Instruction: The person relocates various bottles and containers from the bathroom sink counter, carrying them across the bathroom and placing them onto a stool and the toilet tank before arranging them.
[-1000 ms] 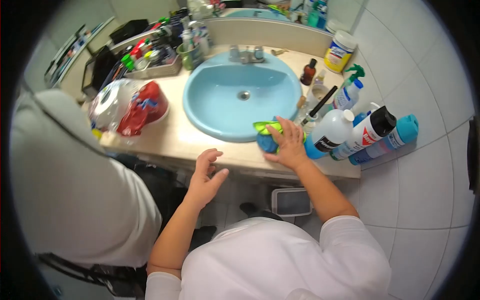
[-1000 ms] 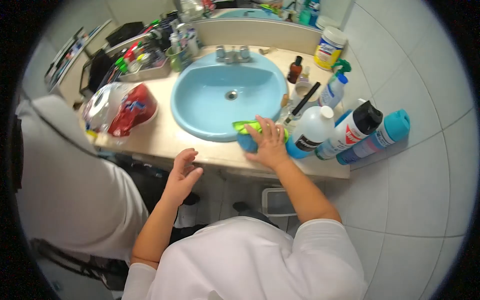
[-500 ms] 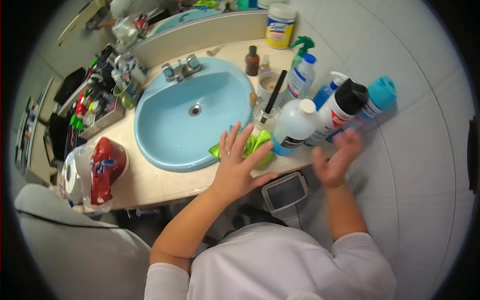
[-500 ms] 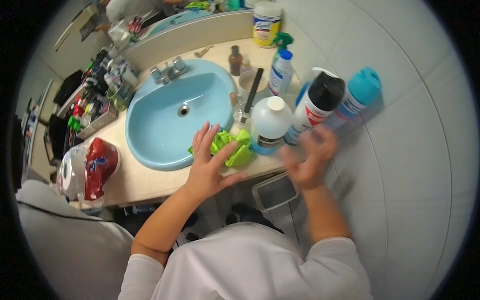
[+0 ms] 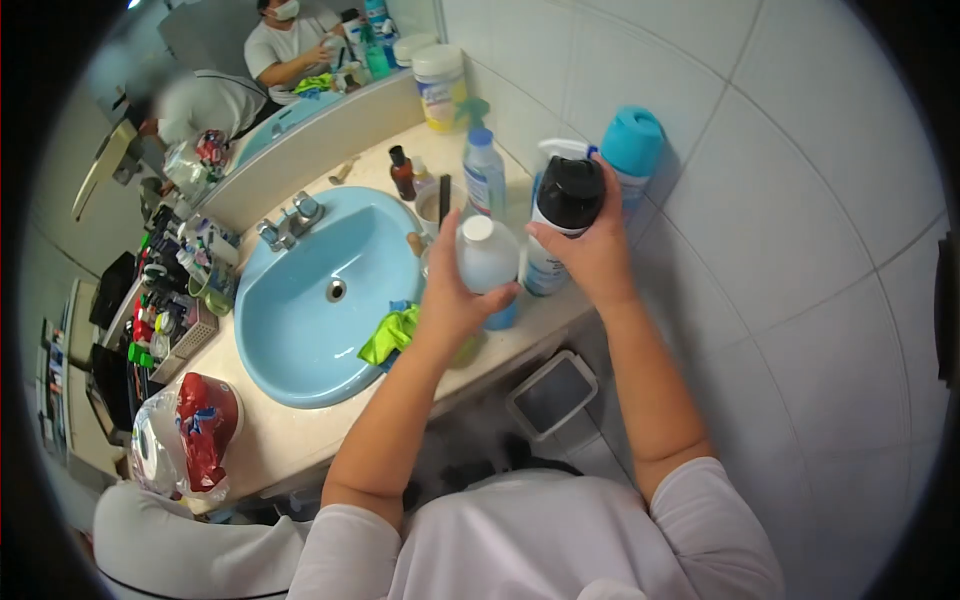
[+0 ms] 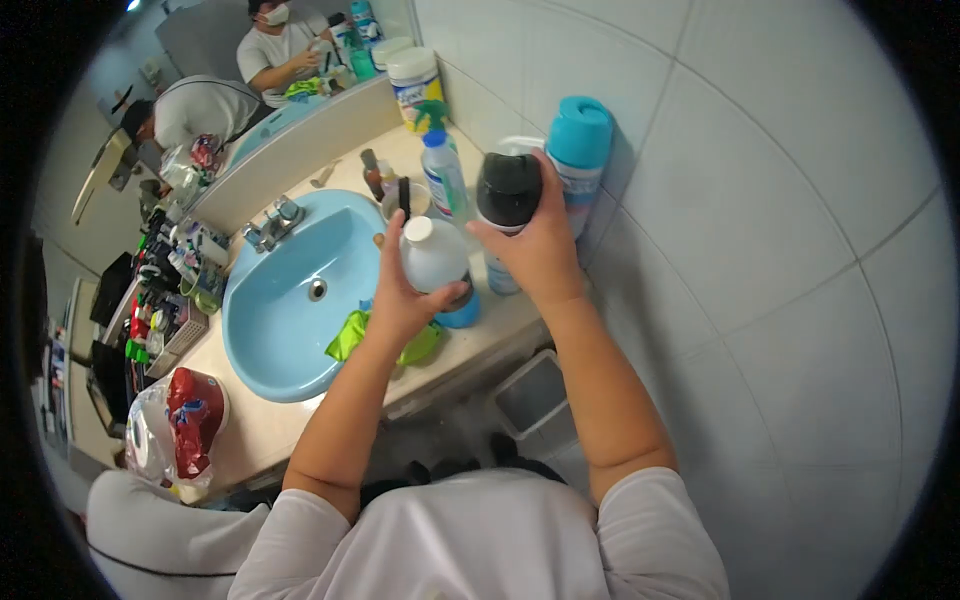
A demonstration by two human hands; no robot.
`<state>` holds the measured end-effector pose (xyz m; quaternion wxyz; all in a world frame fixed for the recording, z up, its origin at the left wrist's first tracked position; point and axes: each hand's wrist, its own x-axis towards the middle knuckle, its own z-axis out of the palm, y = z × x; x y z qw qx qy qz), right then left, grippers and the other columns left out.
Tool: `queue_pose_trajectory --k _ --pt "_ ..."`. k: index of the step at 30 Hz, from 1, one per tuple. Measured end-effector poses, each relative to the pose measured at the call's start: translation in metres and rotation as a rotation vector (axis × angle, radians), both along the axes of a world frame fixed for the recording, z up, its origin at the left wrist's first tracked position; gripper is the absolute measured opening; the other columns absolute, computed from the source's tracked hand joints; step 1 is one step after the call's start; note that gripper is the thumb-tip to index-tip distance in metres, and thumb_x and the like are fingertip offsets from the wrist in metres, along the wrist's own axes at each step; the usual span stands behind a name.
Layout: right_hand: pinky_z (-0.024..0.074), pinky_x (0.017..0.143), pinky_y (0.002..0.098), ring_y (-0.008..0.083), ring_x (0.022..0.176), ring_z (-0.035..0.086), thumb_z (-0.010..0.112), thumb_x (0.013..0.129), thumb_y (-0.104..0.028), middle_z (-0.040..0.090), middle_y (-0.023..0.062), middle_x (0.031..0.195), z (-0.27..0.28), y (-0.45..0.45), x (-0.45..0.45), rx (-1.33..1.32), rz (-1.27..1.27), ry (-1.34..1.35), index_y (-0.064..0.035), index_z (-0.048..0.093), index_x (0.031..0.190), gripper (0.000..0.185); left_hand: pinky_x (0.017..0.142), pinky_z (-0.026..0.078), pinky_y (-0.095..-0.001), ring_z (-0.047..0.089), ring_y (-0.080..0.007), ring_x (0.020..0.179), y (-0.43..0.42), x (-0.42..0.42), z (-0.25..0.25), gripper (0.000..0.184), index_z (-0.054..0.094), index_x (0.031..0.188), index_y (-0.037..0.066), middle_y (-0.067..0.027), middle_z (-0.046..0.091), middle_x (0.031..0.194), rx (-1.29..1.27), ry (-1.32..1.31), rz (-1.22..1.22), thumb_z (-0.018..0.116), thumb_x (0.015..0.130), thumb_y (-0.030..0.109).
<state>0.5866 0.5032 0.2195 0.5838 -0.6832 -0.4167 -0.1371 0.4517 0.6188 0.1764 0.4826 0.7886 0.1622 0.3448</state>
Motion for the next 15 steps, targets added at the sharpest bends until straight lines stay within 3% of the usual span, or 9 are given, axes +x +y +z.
queue_pose_trajectory --k 2,5,9,12,13,15 --pt "0.0392 0.089 0.0335 0.0228 0.106 0.047 0.078 0.057 -0.016 0.044 0.0111 0.117 0.014 -0.025 -0.016 -0.074 0.032 0.144 -0.0072 0.027 0.127 0.087 0.094 0.035 -0.0370 0.039 -0.0306 0.114 -0.001 -0.004 0.009 0.100 0.021 0.132 0.007 -0.0184 0.036 0.123 0.010 0.048 -0.006 0.080 0.052 0.016" --pt "0.0403 0.088 0.0318 0.0188 0.104 0.047 0.077 0.058 -0.006 0.045 0.0094 0.115 -0.005 -0.049 -0.024 -0.033 0.134 0.263 -0.0081 0.027 0.122 0.082 0.093 0.036 -0.0363 0.042 -0.0296 0.111 -0.002 -0.010 0.018 0.098 0.026 0.129 0.005 -0.0161 0.040 0.119 0.142 0.096 0.040 0.081 0.049 0.017" --pt "0.0405 0.088 0.0319 0.0190 0.104 0.046 0.076 0.056 -0.001 0.045 0.0108 0.116 -0.023 -0.073 -0.041 0.018 0.138 0.180 -0.0081 0.022 0.122 0.085 0.090 0.037 -0.0365 0.043 -0.0289 0.110 0.000 -0.017 0.019 0.085 0.034 0.120 0.004 -0.0153 0.041 0.119 0.132 0.187 -0.002 0.080 0.050 0.018" --pt "0.0402 0.088 0.0339 0.0208 0.105 0.046 0.076 0.056 -0.001 0.045 0.0128 0.116 -0.030 -0.095 -0.052 -0.056 -0.001 0.060 -0.0084 0.023 0.121 0.084 0.089 0.039 -0.0362 0.045 -0.0284 0.108 0.003 -0.022 0.016 0.084 0.035 0.120 0.004 -0.0154 0.043 0.118 0.156 0.128 -0.058 0.080 0.051 0.019" --pt "0.0412 0.086 0.0357 0.0224 0.103 0.047 0.077 0.055 -0.002 0.046 0.0143 0.115 -0.028 -0.102 -0.058 -0.005 -0.003 0.034 -0.0083 0.023 0.121 0.085 0.088 0.040 -0.0361 0.047 -0.0283 0.105 0.000 -0.026 0.023 0.084 0.035 0.120 0.004 -0.0152 0.046 0.115 0.034 0.176 -0.095 0.079 0.051 0.020" --pt "0.0409 0.086 0.0342 0.0208 0.102 0.048 0.078 0.054 -0.004 0.047 0.0118 0.113 -0.019 -0.118 -0.074 0.068 -0.017 0.098 -0.0071 0.030 0.118 0.080 0.087 0.040 -0.0358 0.048 -0.0272 0.104 0.003 -0.027 0.015 0.085 0.035 0.121 0.004 -0.0145 0.047 0.113 0.080 0.169 -0.108 0.079 0.050 0.020"
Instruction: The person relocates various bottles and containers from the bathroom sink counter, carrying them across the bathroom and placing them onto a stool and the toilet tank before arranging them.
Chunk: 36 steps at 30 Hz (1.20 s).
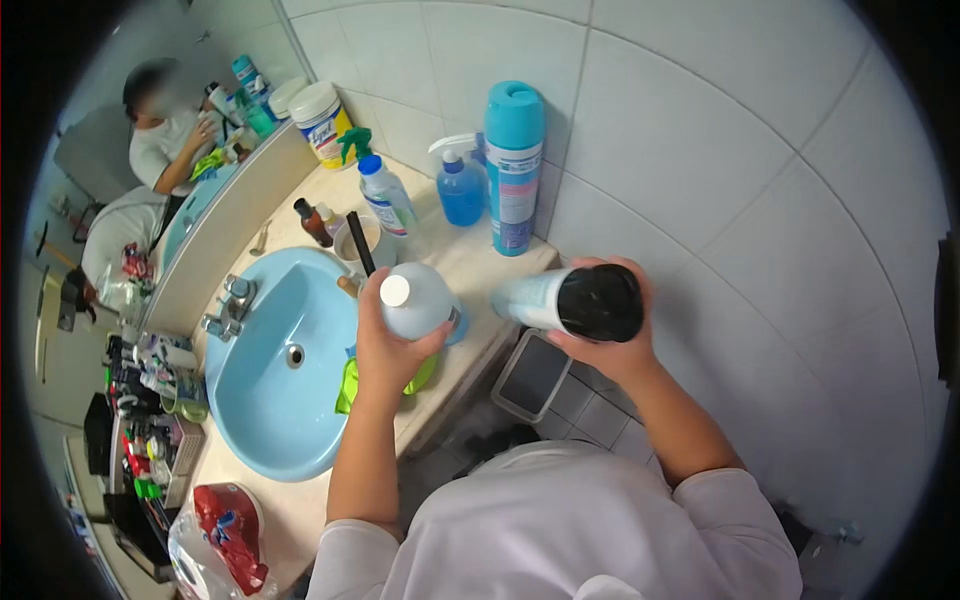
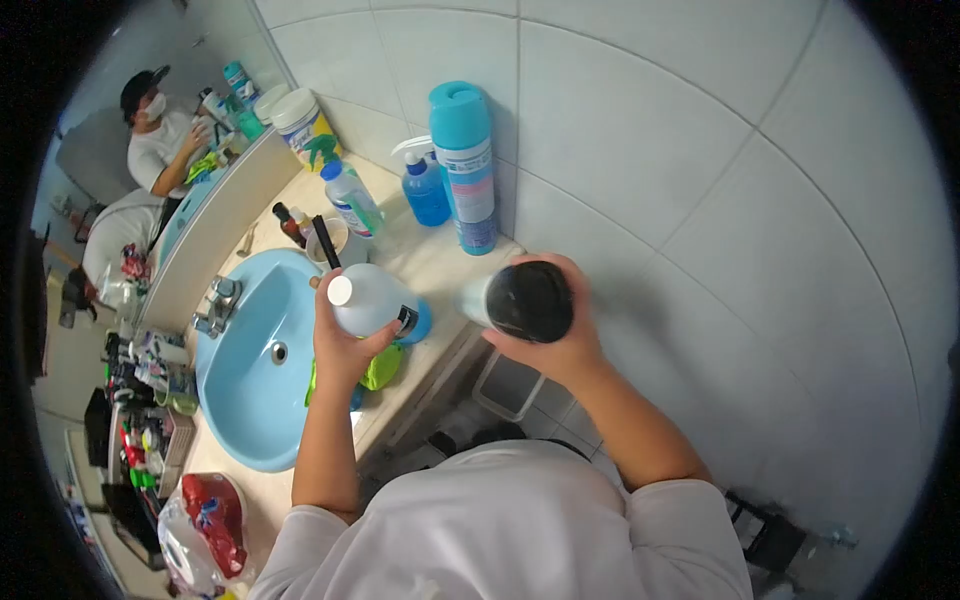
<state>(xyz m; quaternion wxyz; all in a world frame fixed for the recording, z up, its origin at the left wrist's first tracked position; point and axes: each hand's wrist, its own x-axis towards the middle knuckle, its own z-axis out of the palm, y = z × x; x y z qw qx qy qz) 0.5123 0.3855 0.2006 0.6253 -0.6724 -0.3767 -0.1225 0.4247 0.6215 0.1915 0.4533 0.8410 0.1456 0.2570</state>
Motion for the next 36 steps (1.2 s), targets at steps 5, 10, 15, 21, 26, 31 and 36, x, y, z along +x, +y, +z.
queue_pose_trajectory --k 5,10,15,21,26,31,36 --pt "0.0402 0.087 0.0325 0.0187 0.101 0.049 0.079 0.055 -0.008 0.049 0.0081 0.110 0.011 -0.067 -0.060 -0.026 -0.196 0.180 -0.0073 0.039 0.113 0.071 0.087 0.040 -0.0353 0.047 -0.0239 0.102 0.006 0.001 0.000 0.089 0.034 0.123 0.004 -0.0122 0.047 0.111 -0.067 -0.189 -0.124 0.081 0.049 0.023" --pt "0.0407 0.086 0.0310 0.0214 0.102 0.051 0.076 0.061 -0.017 0.051 0.0094 0.109 -0.047 -0.124 -0.140 -0.294 -0.505 0.466 -0.0081 0.042 0.115 0.065 0.086 0.040 -0.0349 0.048 -0.0248 0.101 -0.012 -0.004 0.009 0.096 0.029 0.127 0.002 -0.0141 0.044 0.114 -0.142 -0.347 -0.351 0.081 0.053 0.035" --pt "0.0424 0.084 0.0340 0.0263 0.098 0.051 0.075 0.060 -0.019 0.052 0.0100 0.106 -0.112 -0.188 -0.221 -0.459 -0.693 0.634 -0.0118 0.042 0.116 0.065 0.083 0.041 -0.0349 0.048 -0.0252 0.101 -0.038 -0.015 -0.024 0.097 0.028 0.126 -0.001 -0.0154 0.044 0.113 -0.037 -0.266 -0.549 0.079 0.054 0.041" --pt "0.0410 0.085 0.0329 0.0252 0.102 0.052 0.075 0.059 -0.019 0.054 0.0095 0.108 -0.174 -0.280 -0.336 -0.093 -0.992 0.896 -0.0151 0.039 0.120 0.071 0.087 0.038 -0.0341 0.044 -0.0240 0.104 -0.193 -0.053 -0.023 0.094 0.027 0.125 -0.002 -0.0155 0.041 0.114 -0.088 0.072 -0.870 0.080 0.054 0.028" --pt "0.0398 0.089 0.0333 0.0253 0.105 0.051 0.078 0.058 -0.022 0.053 0.0120 0.110 -0.202 -0.353 -0.435 0.052 -1.350 0.887 -0.0145 0.030 0.125 0.083 0.091 0.035 -0.0360 0.042 -0.0257 0.107 -0.317 -0.067 -0.044 0.090 0.029 0.123 0.000 -0.0148 0.040 0.116 0.182 0.107 -1.188 0.079 0.052 0.018" --pt "0.0415 0.088 0.0342 0.0259 0.101 0.053 0.078 0.058 -0.021 0.053 0.0126 0.108 -0.205 -0.418 -0.507 0.159 -1.658 0.901 -0.0140 0.030 0.123 0.081 0.091 0.035 -0.0375 0.040 -0.0255 0.109 -0.431 -0.087 -0.043 0.090 0.027 0.124 0.004 -0.0143 0.039 0.117 0.246 0.040 -1.406 0.079 0.052 0.016" --pt "0.0441 0.084 0.0332 0.0236 0.096 0.055 0.077 0.059 -0.016 0.052 0.0126 0.104 -0.225 -0.473 -0.563 0.357 -2.019 0.733 -0.0137 0.028 0.121 0.080 0.089 0.037 -0.0375 0.043 -0.0247 0.106 -0.540 -0.090 -0.048 0.090 0.026 0.124 0.004 -0.0129 0.039 0.116 0.078 0.029 -1.631 0.078 0.052 0.015"
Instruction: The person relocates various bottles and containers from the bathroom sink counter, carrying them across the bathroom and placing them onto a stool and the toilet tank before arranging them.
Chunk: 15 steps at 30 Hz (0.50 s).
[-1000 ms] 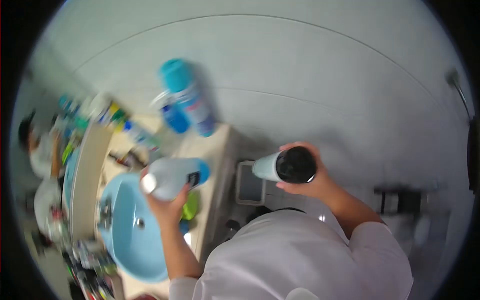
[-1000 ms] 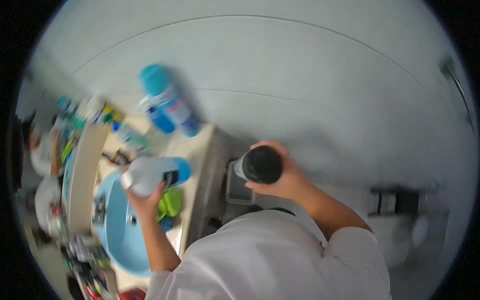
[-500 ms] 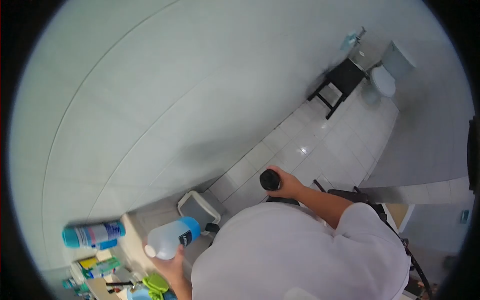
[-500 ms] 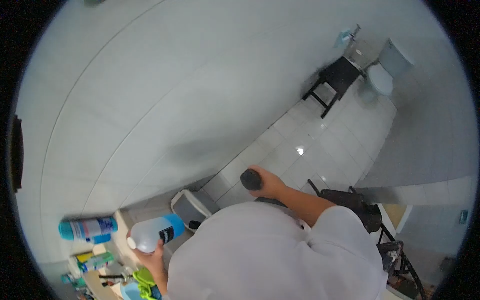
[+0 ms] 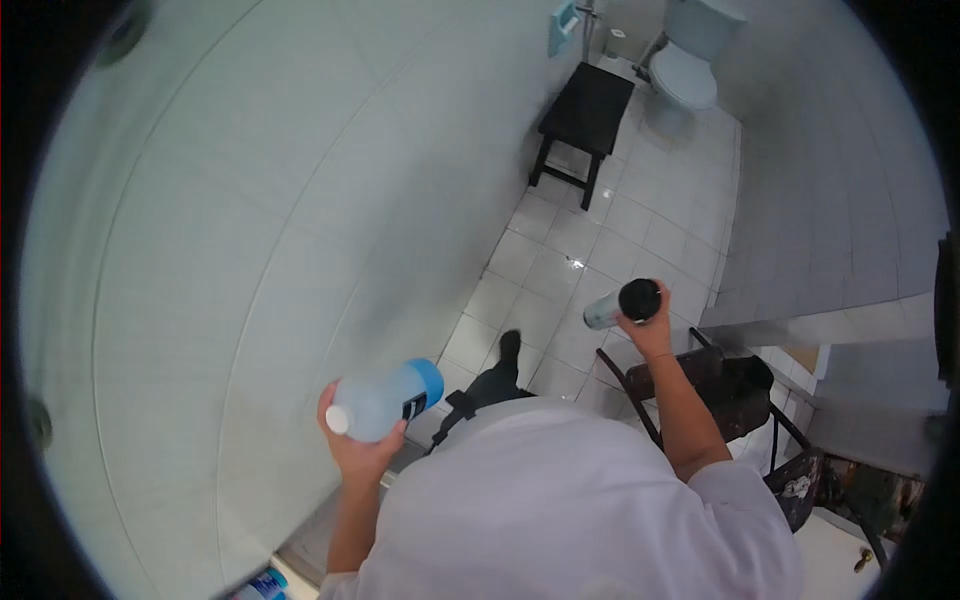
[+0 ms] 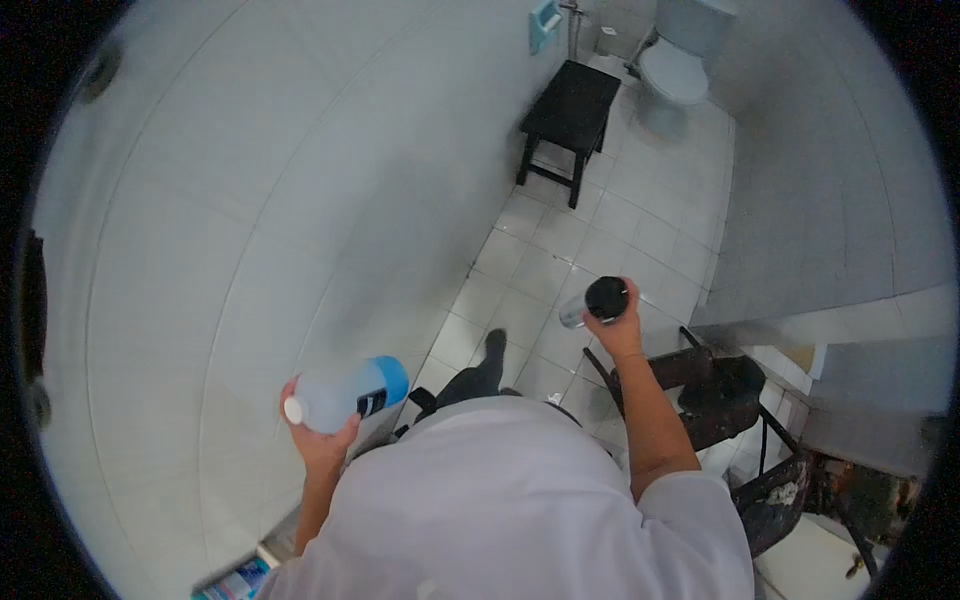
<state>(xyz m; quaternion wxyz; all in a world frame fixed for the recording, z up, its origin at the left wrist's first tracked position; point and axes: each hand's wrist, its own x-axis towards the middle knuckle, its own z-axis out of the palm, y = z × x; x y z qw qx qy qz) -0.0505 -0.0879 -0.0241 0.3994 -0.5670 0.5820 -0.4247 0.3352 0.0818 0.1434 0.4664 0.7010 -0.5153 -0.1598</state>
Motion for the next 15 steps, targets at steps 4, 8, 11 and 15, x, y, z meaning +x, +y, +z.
queue_pose_trajectory --k 4,8,11,15 --pt "0.0445 0.082 0.0341 0.0223 0.096 0.052 0.077 0.059 -0.011 0.047 0.0104 0.107 -0.004 -0.017 -0.039 -0.092 -0.309 -0.192 -0.0116 0.028 0.121 0.079 0.088 0.038 -0.0366 0.044 -0.0241 0.104 -0.100 -0.014 -0.014 0.089 0.027 0.123 0.005 -0.0125 0.040 0.113 0.113 0.066 -0.138 0.079 0.052 0.016" --pt "0.0425 0.084 0.0331 0.0215 0.099 0.048 0.074 0.061 -0.006 0.042 0.0108 0.112 -0.009 -0.017 -0.090 -0.158 -0.558 0.034 -0.0106 0.027 0.122 0.077 0.087 0.038 -0.0366 0.044 -0.0262 0.104 -0.218 -0.043 -0.037 0.085 0.030 0.121 0.006 -0.0136 0.041 0.112 0.171 0.021 -0.322 0.078 0.052 0.018" --pt "0.0415 0.085 0.0321 0.0217 0.101 0.047 0.072 0.062 -0.002 0.041 0.0116 0.113 0.005 -0.001 -0.109 -0.077 -0.696 0.147 -0.0104 0.027 0.123 0.077 0.087 0.039 -0.0368 0.045 -0.0286 0.104 -0.296 -0.071 -0.054 0.084 0.031 0.120 0.007 -0.0140 0.042 0.113 0.079 -0.169 -0.486 0.079 0.052 0.021" --pt "0.0417 0.084 0.0324 0.0223 0.101 0.047 0.072 0.061 -0.001 0.042 0.0113 0.112 -0.003 0.021 -0.134 -0.036 -0.761 0.105 -0.0103 0.026 0.124 0.078 0.086 0.040 -0.0369 0.046 -0.0293 0.105 -0.387 -0.120 -0.058 0.084 0.032 0.120 0.008 -0.0136 0.043 0.113 0.100 -0.213 -0.590 0.079 0.052 0.023"
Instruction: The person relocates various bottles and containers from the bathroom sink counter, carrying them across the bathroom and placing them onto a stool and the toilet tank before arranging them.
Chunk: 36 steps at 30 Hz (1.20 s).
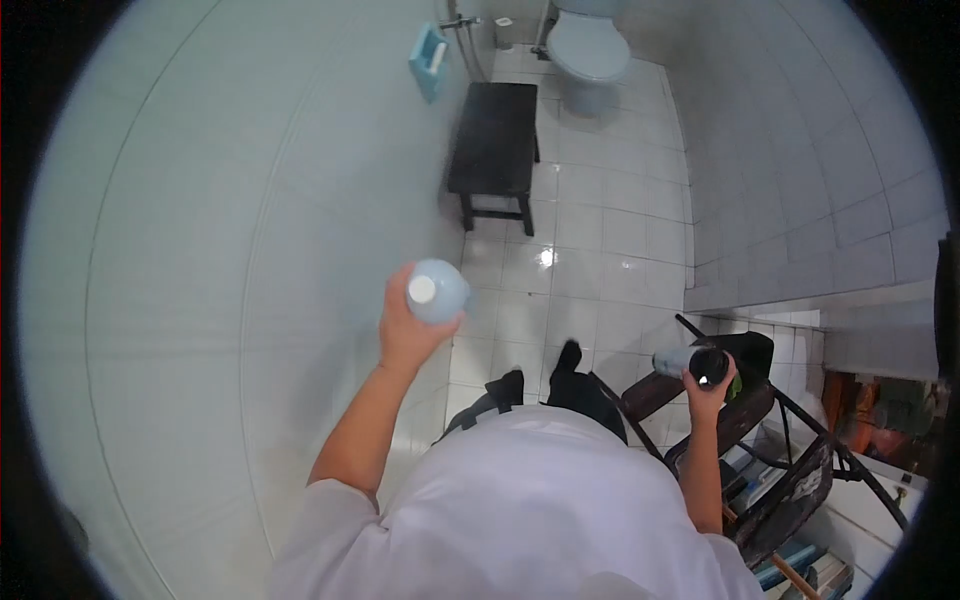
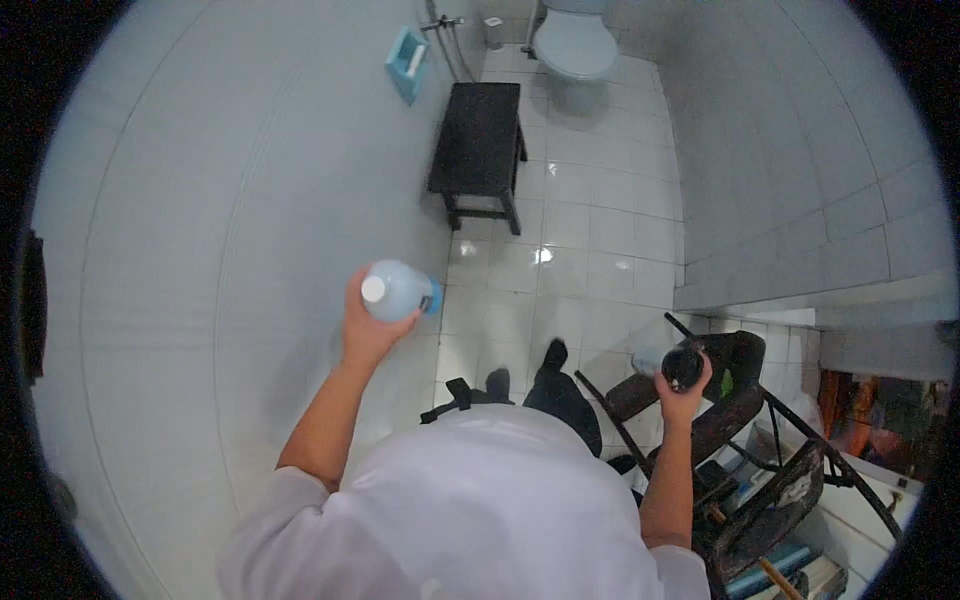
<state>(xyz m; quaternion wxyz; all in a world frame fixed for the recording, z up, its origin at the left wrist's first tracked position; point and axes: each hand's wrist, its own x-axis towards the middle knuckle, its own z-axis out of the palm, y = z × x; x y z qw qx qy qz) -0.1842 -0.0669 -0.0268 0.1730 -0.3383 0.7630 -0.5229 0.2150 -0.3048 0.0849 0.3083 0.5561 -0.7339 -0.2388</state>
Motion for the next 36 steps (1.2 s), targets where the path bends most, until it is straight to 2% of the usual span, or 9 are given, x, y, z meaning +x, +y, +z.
queue_pose_trajectory --k 3,8,10,15,18,19,22,29,36 --pt "0.0417 0.081 0.0279 0.0191 0.096 0.048 0.071 0.061 -0.002 0.045 0.0089 0.107 -0.008 0.005 -0.022 0.087 -0.149 -0.177 -0.0114 0.027 0.124 0.078 0.086 0.041 -0.0367 0.046 -0.0291 0.105 -0.052 -0.032 -0.013 0.083 0.034 0.120 0.008 -0.0127 0.043 0.113 0.039 -0.034 0.112 0.079 0.052 0.024" --pt "0.0413 0.084 0.0314 0.0221 0.102 0.047 0.073 0.060 -0.005 0.044 0.0114 0.111 -0.038 -0.017 -0.070 0.323 -0.088 -0.226 -0.0094 0.026 0.122 0.078 0.088 0.040 -0.0366 0.045 -0.0289 0.107 -0.096 -0.067 -0.033 0.087 0.032 0.123 0.006 -0.0157 0.041 0.119 0.036 0.178 0.299 0.080 0.052 0.021" --pt "0.0412 0.083 0.0315 0.0220 0.098 0.049 0.075 0.058 -0.009 0.046 0.0108 0.107 -0.049 -0.052 -0.079 0.275 0.014 -0.024 -0.0091 0.027 0.121 0.079 0.088 0.040 -0.0366 0.044 -0.0290 0.108 -0.110 -0.077 -0.032 0.087 0.032 0.123 0.005 -0.0164 0.040 0.119 0.054 0.144 0.332 0.080 0.052 0.020" --pt "0.0413 0.084 0.0328 0.0217 0.094 0.050 0.078 0.057 -0.012 0.046 0.0117 0.104 -0.003 -0.171 -0.085 0.293 0.055 -0.237 -0.0088 0.028 0.120 0.081 0.089 0.039 -0.0367 0.043 -0.0295 0.109 -0.114 -0.079 -0.045 0.084 0.033 0.122 0.003 -0.0168 0.041 0.117 0.101 0.092 0.374 0.079 0.053 0.018" --pt "0.0419 0.083 0.0309 0.0204 0.097 0.050 0.076 0.059 -0.009 0.046 0.0101 0.107 -0.021 -0.221 -0.099 0.205 0.074 -0.100 -0.0089 0.027 0.121 0.078 0.091 0.037 -0.0369 0.043 -0.0297 0.108 -0.116 -0.073 -0.063 0.083 0.033 0.122 0.002 -0.0162 0.041 0.115 0.135 0.033 0.392 0.078 0.053 0.017" --pt "0.0419 0.084 0.0309 0.0196 0.098 0.049 0.076 0.059 -0.008 0.046 0.0097 0.108 0.009 -0.244 -0.091 0.138 0.091 -0.272 -0.0091 0.026 0.122 0.080 0.091 0.036 -0.0370 0.043 -0.0298 0.108 -0.115 -0.073 -0.068 0.083 0.034 0.121 0.002 -0.0161 0.041 0.115 0.150 0.000 0.386 0.078 0.053 0.017" --pt "0.0435 0.082 0.0330 0.0214 0.097 0.050 0.076 0.061 -0.011 0.045 0.0122 0.106 0.012 -0.291 -0.103 0.031 0.125 -0.164 -0.0082 0.023 0.121 0.080 0.091 0.036 -0.0370 0.042 -0.0300 0.107 -0.129 -0.079 -0.082 0.081 0.034 0.119 0.002 -0.0156 0.041 0.114 0.195 -0.003 0.367 0.077 0.052 0.016" --pt "0.0428 0.083 0.0324 0.0208 0.097 0.049 0.076 0.060 -0.009 0.045 0.0115 0.106 0.029 -0.370 -0.122 0.032 0.095 -0.209 -0.0088 0.023 0.121 0.080 0.091 0.036 -0.0373 0.042 -0.0300 0.107 -0.142 -0.094 -0.078 0.081 0.034 0.119 0.003 -0.0157 0.041 0.113 0.211 0.014 0.406 0.077 0.051 0.015" --pt "0.0405 0.086 0.0329 0.0205 0.100 0.047 0.077 0.059 -0.010 0.044 0.0113 0.108 -0.005 -0.448 -0.180 -0.067 0.155 -0.352 -0.0069 0.022 0.123 0.083 0.090 0.037 -0.0373 0.043 -0.0289 0.106 -0.147 -0.119 -0.096 0.082 0.033 0.119 0.003 -0.0157 0.041 0.114 0.177 0.017 0.564 0.078 0.052 0.016"
